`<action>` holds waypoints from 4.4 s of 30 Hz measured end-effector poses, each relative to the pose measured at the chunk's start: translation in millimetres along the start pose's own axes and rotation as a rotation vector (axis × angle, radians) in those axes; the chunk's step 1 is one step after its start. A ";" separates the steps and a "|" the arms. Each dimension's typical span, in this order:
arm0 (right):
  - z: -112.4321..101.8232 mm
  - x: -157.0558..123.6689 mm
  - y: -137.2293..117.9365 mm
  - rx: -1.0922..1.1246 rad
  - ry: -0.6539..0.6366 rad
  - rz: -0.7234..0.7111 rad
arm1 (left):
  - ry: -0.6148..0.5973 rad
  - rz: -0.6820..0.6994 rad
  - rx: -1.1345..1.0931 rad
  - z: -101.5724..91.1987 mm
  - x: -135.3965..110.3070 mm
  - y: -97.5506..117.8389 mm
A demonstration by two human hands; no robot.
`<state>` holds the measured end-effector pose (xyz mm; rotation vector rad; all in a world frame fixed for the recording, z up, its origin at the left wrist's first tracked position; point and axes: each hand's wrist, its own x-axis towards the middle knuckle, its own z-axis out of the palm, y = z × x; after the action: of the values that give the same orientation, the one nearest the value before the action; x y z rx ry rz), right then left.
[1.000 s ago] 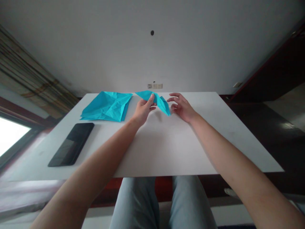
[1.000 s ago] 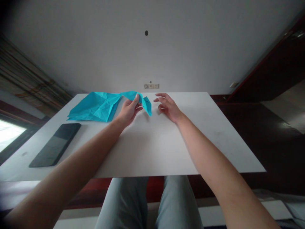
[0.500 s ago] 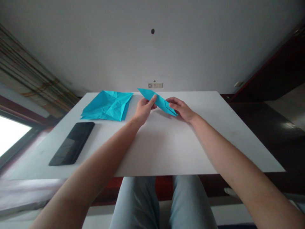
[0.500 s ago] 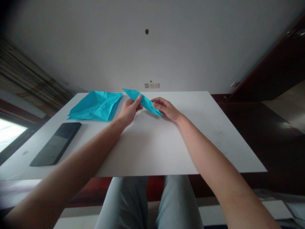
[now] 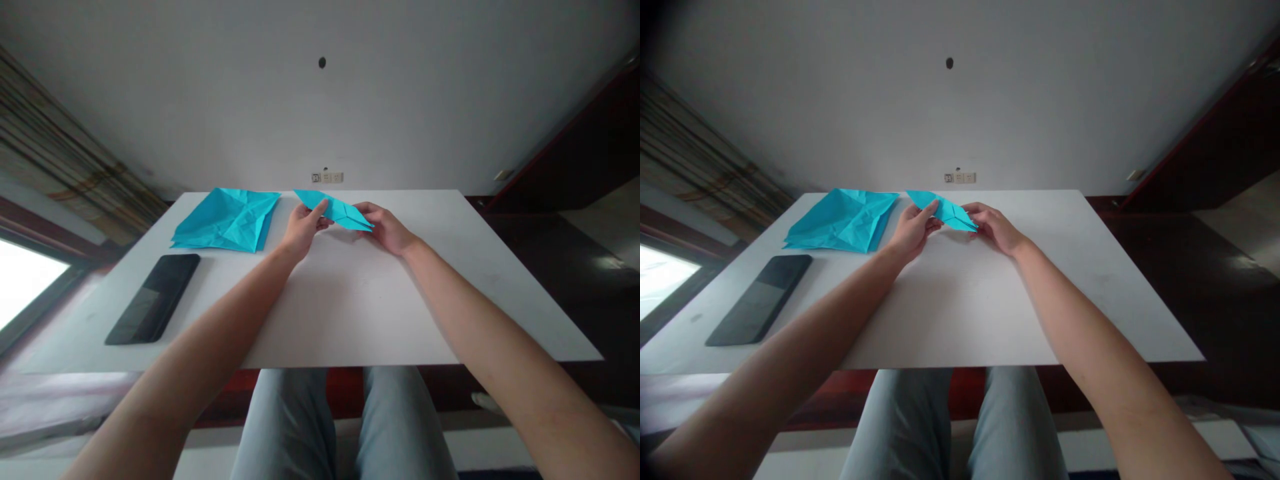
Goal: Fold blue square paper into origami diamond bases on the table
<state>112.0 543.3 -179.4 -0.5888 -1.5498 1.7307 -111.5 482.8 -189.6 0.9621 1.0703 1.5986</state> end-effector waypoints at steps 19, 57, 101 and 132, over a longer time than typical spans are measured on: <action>-2.2 0.7 1.2 -0.012 0.005 0.010 | -0.021 0.101 0.057 -1.6 0.2 -5.5; -9.2 7.6 18.1 -0.047 -0.052 -0.082 | -0.202 0.294 0.444 7.0 -12.0 -11.5; -1.5 6.7 10.8 -0.024 0.113 -0.062 | -0.301 0.304 0.495 5.7 -23.2 1.1; 2.5 8.8 12.3 -0.092 0.016 -0.015 | -0.117 0.275 0.303 5.4 -9.1 -6.9</action>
<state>102.0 548.3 -189.8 -0.6335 -1.6255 1.6470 -102.4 476.2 -195.3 1.4409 1.1574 1.5999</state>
